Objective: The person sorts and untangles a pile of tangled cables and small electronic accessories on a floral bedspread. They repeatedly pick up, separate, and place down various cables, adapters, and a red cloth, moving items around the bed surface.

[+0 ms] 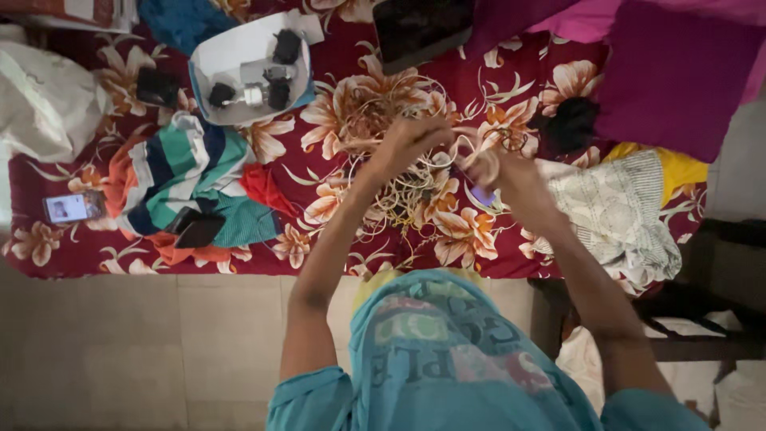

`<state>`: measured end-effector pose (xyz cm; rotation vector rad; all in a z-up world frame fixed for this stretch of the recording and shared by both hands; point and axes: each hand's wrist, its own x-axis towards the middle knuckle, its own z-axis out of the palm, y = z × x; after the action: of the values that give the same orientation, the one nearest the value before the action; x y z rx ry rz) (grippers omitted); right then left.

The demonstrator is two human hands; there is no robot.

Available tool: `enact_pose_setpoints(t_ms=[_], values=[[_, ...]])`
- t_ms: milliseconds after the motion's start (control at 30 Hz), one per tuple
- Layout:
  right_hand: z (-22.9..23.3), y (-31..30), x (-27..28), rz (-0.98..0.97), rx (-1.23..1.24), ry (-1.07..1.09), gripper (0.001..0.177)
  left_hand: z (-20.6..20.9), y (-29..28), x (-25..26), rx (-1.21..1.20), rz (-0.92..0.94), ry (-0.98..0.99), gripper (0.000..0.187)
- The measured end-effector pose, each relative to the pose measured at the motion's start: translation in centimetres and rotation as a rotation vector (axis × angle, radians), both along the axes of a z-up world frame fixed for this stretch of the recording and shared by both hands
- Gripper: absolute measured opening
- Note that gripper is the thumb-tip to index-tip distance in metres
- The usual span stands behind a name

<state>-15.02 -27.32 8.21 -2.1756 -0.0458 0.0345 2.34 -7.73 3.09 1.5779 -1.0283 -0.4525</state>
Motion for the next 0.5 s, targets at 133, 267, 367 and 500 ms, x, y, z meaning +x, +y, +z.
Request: enact_pose_setpoints(t_ms=[133, 267, 367, 500], values=[[0.3, -0.6, 2.6, -0.245, 0.559, -0.02, 0.019, 0.9, 0.3, -4.1, 0.137, 0.084, -0.498, 0.025], [-1.7, -1.3, 3.7, -0.45, 0.509, -0.051, 0.017, 5.0, 1.5, -5.5, 0.157, 0.075, -0.627, 0.019], [-4.7, 0.1, 5.7, -0.132, -0.653, 0.068, 0.008, 6.1, 1.2, -5.1, 0.108, -0.005, -0.722, 0.016], [-3.9, 1.1, 1.4, 0.174, -0.163, 0.044, 0.035, 5.5, 1.4, -0.1, 0.247, -0.039, -0.307, 0.021]])
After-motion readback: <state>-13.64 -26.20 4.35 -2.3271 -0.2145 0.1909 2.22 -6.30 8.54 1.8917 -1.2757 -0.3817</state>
